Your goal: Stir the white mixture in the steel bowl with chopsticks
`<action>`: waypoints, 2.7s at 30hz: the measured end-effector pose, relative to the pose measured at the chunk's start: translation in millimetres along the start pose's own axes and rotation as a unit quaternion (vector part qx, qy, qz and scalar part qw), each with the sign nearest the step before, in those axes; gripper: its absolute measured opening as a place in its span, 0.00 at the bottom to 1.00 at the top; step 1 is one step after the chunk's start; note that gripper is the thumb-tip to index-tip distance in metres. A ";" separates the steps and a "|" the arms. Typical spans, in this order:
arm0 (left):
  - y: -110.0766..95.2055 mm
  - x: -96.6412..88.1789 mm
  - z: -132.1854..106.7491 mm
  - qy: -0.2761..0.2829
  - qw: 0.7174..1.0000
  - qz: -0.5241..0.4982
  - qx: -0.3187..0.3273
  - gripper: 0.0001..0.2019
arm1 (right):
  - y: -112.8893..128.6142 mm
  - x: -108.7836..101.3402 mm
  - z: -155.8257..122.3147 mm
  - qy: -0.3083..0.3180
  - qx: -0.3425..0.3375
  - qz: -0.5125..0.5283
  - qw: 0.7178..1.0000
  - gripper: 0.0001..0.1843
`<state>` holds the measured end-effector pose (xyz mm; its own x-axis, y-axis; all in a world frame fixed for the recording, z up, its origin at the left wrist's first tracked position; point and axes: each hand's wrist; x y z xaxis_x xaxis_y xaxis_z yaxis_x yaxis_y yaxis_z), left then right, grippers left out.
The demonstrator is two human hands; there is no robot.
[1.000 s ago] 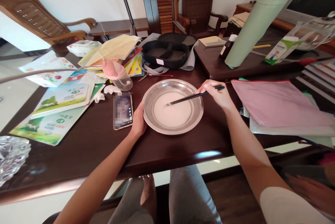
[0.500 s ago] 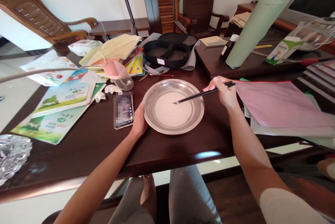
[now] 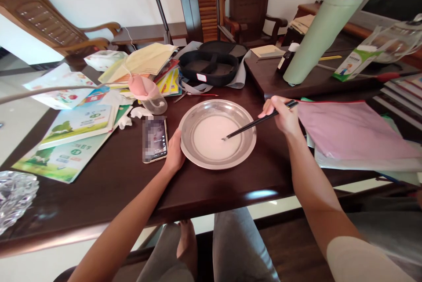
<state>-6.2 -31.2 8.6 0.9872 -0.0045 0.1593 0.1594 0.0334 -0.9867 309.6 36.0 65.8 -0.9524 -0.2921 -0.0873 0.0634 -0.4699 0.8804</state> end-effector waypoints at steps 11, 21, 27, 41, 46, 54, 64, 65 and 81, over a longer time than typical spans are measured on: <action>-0.3 0.7 -0.3 0.000 1.000 -0.020 -0.009 0.21 | -1.4 -0.5 0.0 -0.020 0.007 -0.005 1.000 0.26; -5.1 3.2 -1.1 -0.007 0.999 0.031 0.005 0.21 | 2.1 3.5 0.3 -0.017 0.026 -0.043 0.999 0.26; -3.7 1.8 -1.0 -0.009 1.000 0.029 0.001 0.20 | 2.9 9.5 -0.3 0.076 0.033 -0.011 0.997 0.25; -3.9 0.6 -1.5 -0.014 0.998 0.054 0.005 0.19 | 2.1 8.8 -0.5 0.086 0.052 -0.047 0.994 0.24; -2.7 1.6 -0.6 -0.002 1.000 0.015 0.001 0.20 | 2.1 -1.3 -0.4 -0.021 0.029 -0.045 0.998 0.26; -3.7 2.8 -1.1 -0.009 1.000 0.026 0.004 0.19 | 4.2 4.5 0.4 0.066 0.047 -0.044 0.996 0.24; -7.8 3.7 -2.2 -0.016 0.999 0.052 0.010 0.17 | 3.3 4.8 -1.0 0.111 0.056 -0.035 0.992 0.24; -7.2 3.4 -1.9 -0.015 0.999 0.050 0.010 0.17 | 3.7 5.6 -0.7 0.105 0.053 -0.043 0.992 0.24; -5.4 4.7 -1.8 -0.016 1.000 0.023 0.000 0.20 | 2.7 -1.1 -0.1 -0.032 0.018 -0.032 0.999 0.26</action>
<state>-2.5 -33.2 14.7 0.9929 0.0299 0.1150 0.1140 0.0337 -0.9929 310.9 35.0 68.2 -0.9715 -0.2072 -0.1151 -0.0085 -0.4551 0.8904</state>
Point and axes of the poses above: each hand's wrist, its own z-axis towards the middle knuckle, its own x-axis out of the palm, y = z × x, and after that the axes turned 14 degrees about y, right-handed
